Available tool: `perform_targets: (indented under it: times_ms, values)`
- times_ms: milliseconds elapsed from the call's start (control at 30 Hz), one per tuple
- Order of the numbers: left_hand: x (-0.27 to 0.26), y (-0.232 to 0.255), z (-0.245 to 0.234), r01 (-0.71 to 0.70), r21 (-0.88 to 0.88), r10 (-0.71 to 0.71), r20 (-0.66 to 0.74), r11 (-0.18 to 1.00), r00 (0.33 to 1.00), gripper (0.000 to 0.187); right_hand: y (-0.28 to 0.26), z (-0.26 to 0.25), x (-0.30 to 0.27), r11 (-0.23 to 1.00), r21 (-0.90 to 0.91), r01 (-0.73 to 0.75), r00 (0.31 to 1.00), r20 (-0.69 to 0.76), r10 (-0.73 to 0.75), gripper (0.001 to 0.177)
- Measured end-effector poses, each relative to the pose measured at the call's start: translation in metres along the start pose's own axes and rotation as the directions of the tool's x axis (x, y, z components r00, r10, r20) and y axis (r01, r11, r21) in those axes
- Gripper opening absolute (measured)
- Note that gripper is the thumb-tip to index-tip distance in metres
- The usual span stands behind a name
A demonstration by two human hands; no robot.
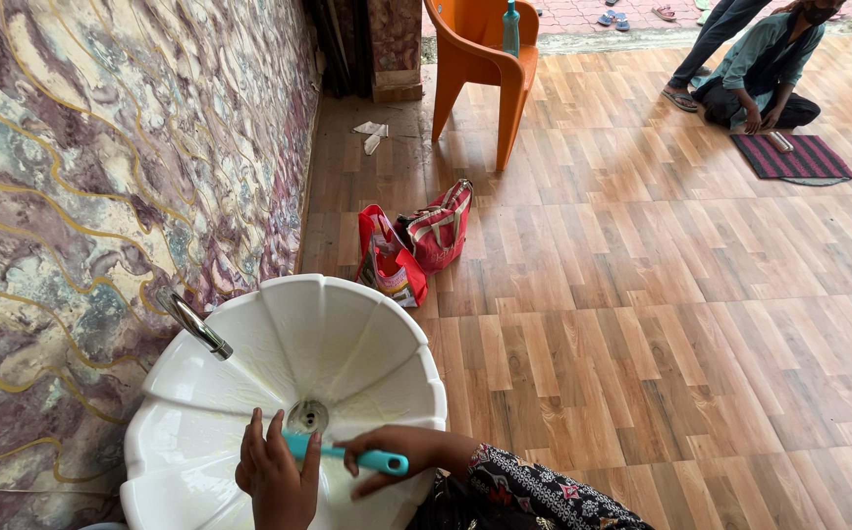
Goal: The person scrubs the interior of a white, flower-shaped pedestal sink using a teal scrub brush. They repeatedly apply a yellowish cleaning agent and scrub the basin's surface and drain area. The person occasionally rinses the brush under the running tap.
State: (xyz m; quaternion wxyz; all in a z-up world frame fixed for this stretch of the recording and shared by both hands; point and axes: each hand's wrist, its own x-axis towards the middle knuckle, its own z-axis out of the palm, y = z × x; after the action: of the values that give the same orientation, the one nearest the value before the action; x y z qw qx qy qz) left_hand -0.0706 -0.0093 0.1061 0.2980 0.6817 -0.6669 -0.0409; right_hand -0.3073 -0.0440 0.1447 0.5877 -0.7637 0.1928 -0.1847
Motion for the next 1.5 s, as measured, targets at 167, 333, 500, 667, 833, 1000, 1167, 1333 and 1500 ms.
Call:
perform_targets:
  times_ms: [167,333,500,667,833,1000,1167,1333,1500]
  values:
    - [0.001,0.000,-0.001,0.018,-0.004,-0.018,0.026,1.000,0.999,0.071,-0.006,0.007,0.001,0.968,-0.239,-0.071,0.974,-0.226,0.015,0.026]
    - [0.000,0.000,-0.002,0.007,-0.019,-0.007,0.002,1.000,1.000,0.069,-0.005,0.004,0.000,0.965,-0.195,-0.175,0.924,-0.371,0.093,0.033]
    - [0.000,0.000,-0.001,0.010,-0.062,-0.012,-0.016,0.998,1.000,0.067,0.000,0.005,0.000,0.987,0.161,0.024,0.999,0.022,-0.028,0.031]
    - [0.001,-0.002,0.000,0.013,-0.054,-0.014,-0.007,0.998,1.000,0.066,-0.025,0.009,0.003,0.841,-0.434,-0.324,0.890,-0.441,0.115,0.037]
    - [-0.002,0.000,-0.003,-0.005,-0.088,0.003,-0.022,0.996,1.000,0.064,-0.006,0.006,-0.002,0.997,0.073,0.009,1.000,0.004,-0.009,0.046]
    - [0.000,-0.003,-0.002,0.012,-0.078,-0.011,0.007,0.997,1.000,0.065,-0.010,0.011,0.000,0.747,-0.644,-0.165,0.926,-0.362,-0.108,0.035]
    - [0.000,-0.005,-0.001,0.004,-0.081,-0.001,0.031,0.997,1.000,0.066,-0.008,0.001,0.002,0.992,0.076,-0.104,0.994,0.032,0.102,0.045]
    - [0.001,-0.003,-0.003,0.002,-0.094,0.000,0.015,0.996,1.000,0.067,-0.018,0.008,-0.002,0.899,-0.428,-0.090,0.964,-0.263,-0.028,0.026]
    - [-0.001,-0.005,-0.001,-0.014,-0.114,0.017,0.024,0.993,1.000,0.067,-0.001,-0.003,0.002,0.973,0.232,0.007,0.996,0.083,-0.027,0.031]
